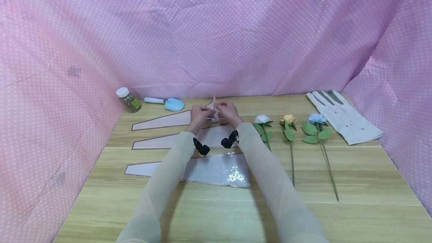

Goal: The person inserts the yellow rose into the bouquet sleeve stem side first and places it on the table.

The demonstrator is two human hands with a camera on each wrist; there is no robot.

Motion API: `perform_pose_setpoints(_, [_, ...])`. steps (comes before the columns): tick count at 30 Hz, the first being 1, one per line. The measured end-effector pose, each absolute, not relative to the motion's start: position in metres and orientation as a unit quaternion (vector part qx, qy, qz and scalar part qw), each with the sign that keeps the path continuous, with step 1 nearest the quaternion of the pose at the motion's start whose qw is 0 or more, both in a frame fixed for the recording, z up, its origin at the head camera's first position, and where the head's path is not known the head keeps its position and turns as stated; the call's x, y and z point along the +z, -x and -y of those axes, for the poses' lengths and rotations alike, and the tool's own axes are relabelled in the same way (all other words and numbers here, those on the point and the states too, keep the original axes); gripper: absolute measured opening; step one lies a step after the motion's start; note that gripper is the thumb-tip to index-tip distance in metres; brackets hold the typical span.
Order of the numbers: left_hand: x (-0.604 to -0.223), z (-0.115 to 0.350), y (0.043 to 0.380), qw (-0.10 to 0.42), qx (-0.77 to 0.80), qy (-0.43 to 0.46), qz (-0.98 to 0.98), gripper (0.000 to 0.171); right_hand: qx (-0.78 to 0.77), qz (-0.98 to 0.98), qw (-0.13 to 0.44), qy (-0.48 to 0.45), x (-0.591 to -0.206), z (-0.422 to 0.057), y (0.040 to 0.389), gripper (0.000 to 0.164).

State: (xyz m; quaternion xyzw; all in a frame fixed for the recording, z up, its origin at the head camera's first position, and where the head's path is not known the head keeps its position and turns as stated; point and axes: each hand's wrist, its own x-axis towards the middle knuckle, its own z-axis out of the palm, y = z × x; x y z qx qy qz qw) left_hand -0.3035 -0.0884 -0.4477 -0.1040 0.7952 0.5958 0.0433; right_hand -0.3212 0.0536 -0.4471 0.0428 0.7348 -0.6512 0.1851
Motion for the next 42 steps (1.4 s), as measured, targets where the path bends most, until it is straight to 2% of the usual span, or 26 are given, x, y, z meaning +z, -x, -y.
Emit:
perform_pose_setpoints(8, [-0.451,0.085,0.302,0.066,0.634,0.154,-0.755,0.015,-0.601,-0.789,0.123,-0.043,-0.448,-0.055,0.321,0.037])
perform_pose_setpoints(14, [-0.453,0.083,0.301,0.052,0.655,0.172,-0.734,0.015,-0.603,-0.788,0.113,-0.053,-0.450,-0.059,0.322,0.033])
perform_pose_setpoints(22, [-0.458,0.078,0.305,0.018,0.603,0.133,-0.786,0.017,-0.619,-0.773,0.126,-0.059,-0.453,-0.064,0.323,0.031])
perform_pose_setpoints(29, [-0.460,0.079,0.307,-0.002,0.555,0.069,-0.829,0.032,-0.586,-0.801,0.115,-0.044,-0.457,-0.069,0.324,0.028])
perform_pose_setpoints(34, [-0.462,0.079,0.308,-0.021,0.527,0.043,-0.848,0.023,-0.571,-0.814,0.101,-0.038,-0.459,-0.069,0.325,0.028])
perform_pose_setpoints(38, [-0.463,0.078,0.309,-0.029,0.509,0.036,-0.859,0.012,-0.572,-0.812,0.111,-0.038,-0.460,-0.068,0.326,0.029])
perform_pose_setpoints(42, [-0.462,0.078,0.311,-0.024,0.505,0.041,-0.862,0.010,-0.573,-0.809,0.123,-0.041,-0.461,-0.067,0.328,0.031])
